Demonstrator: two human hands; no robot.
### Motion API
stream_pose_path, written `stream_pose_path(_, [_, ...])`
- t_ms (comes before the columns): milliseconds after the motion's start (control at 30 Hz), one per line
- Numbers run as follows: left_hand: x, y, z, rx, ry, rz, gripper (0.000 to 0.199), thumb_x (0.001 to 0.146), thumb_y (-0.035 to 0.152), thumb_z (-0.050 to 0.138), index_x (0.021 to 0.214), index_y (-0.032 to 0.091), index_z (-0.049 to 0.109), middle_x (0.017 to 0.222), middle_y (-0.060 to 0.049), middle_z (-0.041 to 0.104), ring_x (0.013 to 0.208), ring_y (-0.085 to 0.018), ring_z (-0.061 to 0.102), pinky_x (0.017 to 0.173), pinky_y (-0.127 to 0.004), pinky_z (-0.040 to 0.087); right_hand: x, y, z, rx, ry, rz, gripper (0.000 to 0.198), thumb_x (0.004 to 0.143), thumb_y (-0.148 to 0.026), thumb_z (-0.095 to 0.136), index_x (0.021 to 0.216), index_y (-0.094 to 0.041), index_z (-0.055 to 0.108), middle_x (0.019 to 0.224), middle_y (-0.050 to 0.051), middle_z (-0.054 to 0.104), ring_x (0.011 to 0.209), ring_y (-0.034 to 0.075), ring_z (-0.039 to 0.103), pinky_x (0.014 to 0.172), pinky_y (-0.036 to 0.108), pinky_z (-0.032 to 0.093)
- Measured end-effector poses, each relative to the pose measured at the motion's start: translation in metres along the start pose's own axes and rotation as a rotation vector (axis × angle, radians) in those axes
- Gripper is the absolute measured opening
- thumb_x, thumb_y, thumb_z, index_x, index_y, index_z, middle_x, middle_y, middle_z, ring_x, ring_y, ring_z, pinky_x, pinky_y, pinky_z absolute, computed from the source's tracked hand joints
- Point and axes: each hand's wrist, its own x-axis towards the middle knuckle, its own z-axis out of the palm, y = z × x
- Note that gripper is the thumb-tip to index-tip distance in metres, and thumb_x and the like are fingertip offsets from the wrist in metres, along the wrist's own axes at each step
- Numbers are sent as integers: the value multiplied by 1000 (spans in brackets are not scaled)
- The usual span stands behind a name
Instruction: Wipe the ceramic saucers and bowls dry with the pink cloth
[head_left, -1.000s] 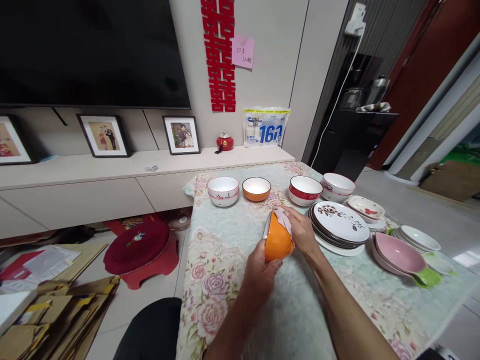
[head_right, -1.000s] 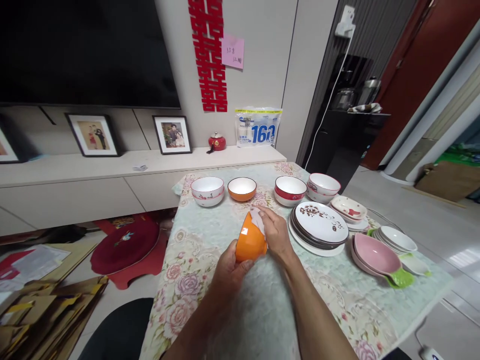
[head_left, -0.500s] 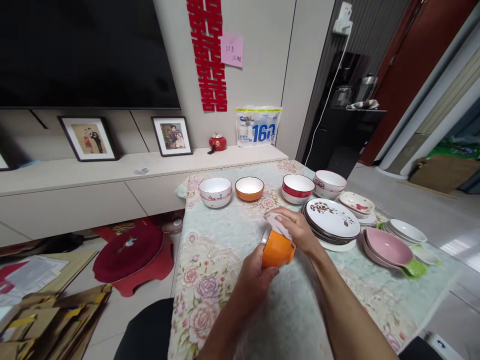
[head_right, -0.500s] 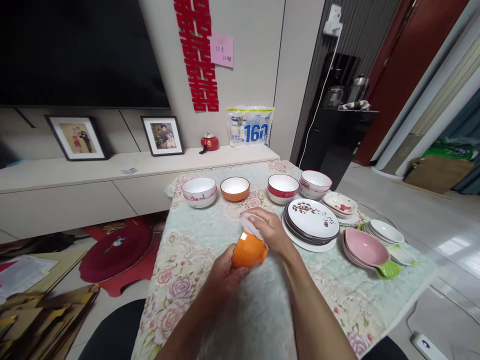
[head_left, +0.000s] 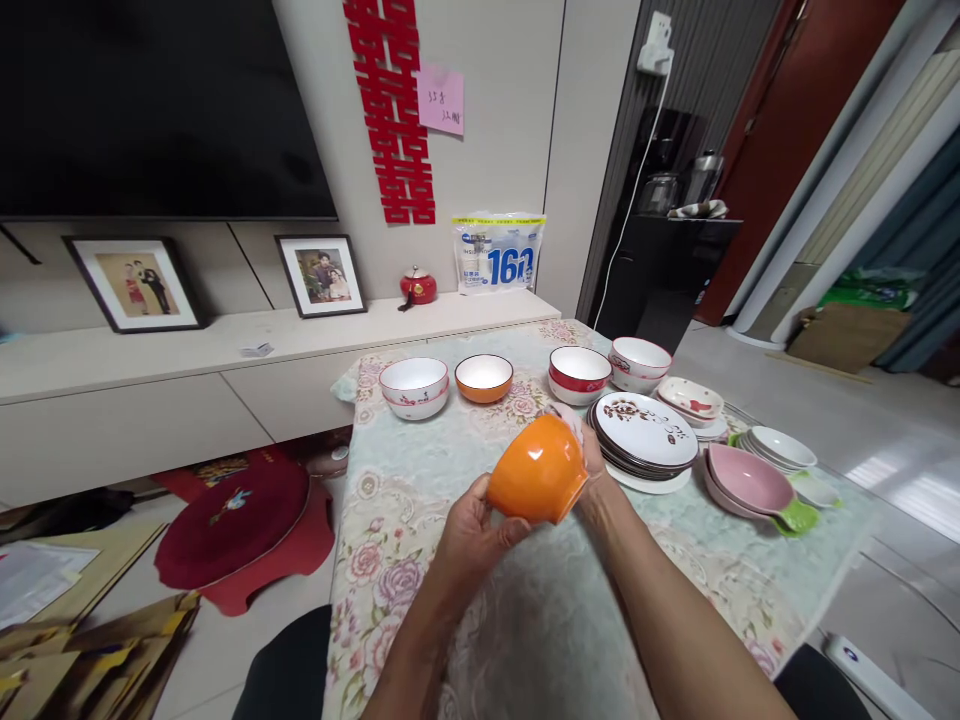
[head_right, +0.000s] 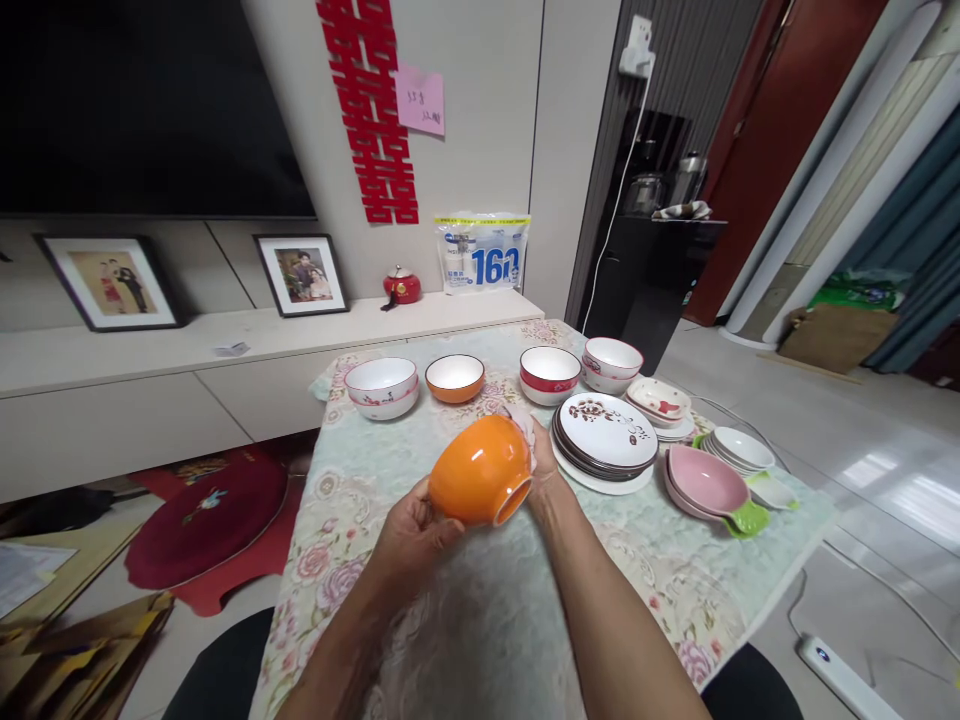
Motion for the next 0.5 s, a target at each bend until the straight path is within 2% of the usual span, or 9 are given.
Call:
stream_pose_path(67, [0, -2, 1, -11, -13, 6, 53, 66, 30, 85, 111, 15, 63, 112, -9, 71, 105, -24, 62, 92, -33, 46, -3, 0, 4, 68, 4, 10, 48, 84, -63, 49, 77, -20, 69, 68, 7, 72, 73, 26, 70, 67, 37, 57])
stream_pose_path(100, [0, -3, 3, -30, -11, 5, 52, 66, 30, 85, 111, 14, 63, 110, -9, 72, 103, -24, 63, 92, -33, 47, -5, 0, 6, 104, 4, 15, 48, 85, -63, 49, 77, -20, 69, 68, 7, 72, 74, 26, 70, 68, 38, 57])
stream_pose_path(233, [-5, -3, 10, -78, 25, -31, 49, 69, 31, 82, 111, 15, 62, 100, -8, 74, 86, -21, 67, 80, -31, 50, -9, -3, 4, 193, 2, 12, 41, 83, -59, 55, 82, -21, 70, 79, 6, 75, 84, 26, 70, 76, 37, 57])
stream_pose_path(333, [-5, -4, 12, -6, 68, -40, 50, 68, 33, 82, 110, 14, 62, 100, -8, 73, 83, -21, 66, 76, -30, 50, -11, -13, -4, 189, -13, -11, 33, 82, -51, 62, 91, -22, 72, 96, 5, 76, 95, 25, 68, 85, 37, 54])
stream_pose_path(400, [-4, -5, 13, 70, 93, -32, 48, 67, 35, 82, 106, 14, 63, 95, -7, 72, 80, -20, 64, 73, -29, 49, -15, -22, -5, 28, -68, -117, 29, 86, -45, 61, 99, -22, 74, 108, 6, 74, 105, 25, 65, 95, 38, 49])
stream_pose_path(500, [-2, -4, 15, 155, 162, 0, 39, 68, 34, 80, 97, 15, 64, 84, -3, 70, 73, -18, 60, 68, -27, 49, -29, -36, 6, -359, -161, -427, 28, 92, -35, 55, 110, -22, 72, 118, 8, 70, 116, 24, 59, 105, 42, 41])
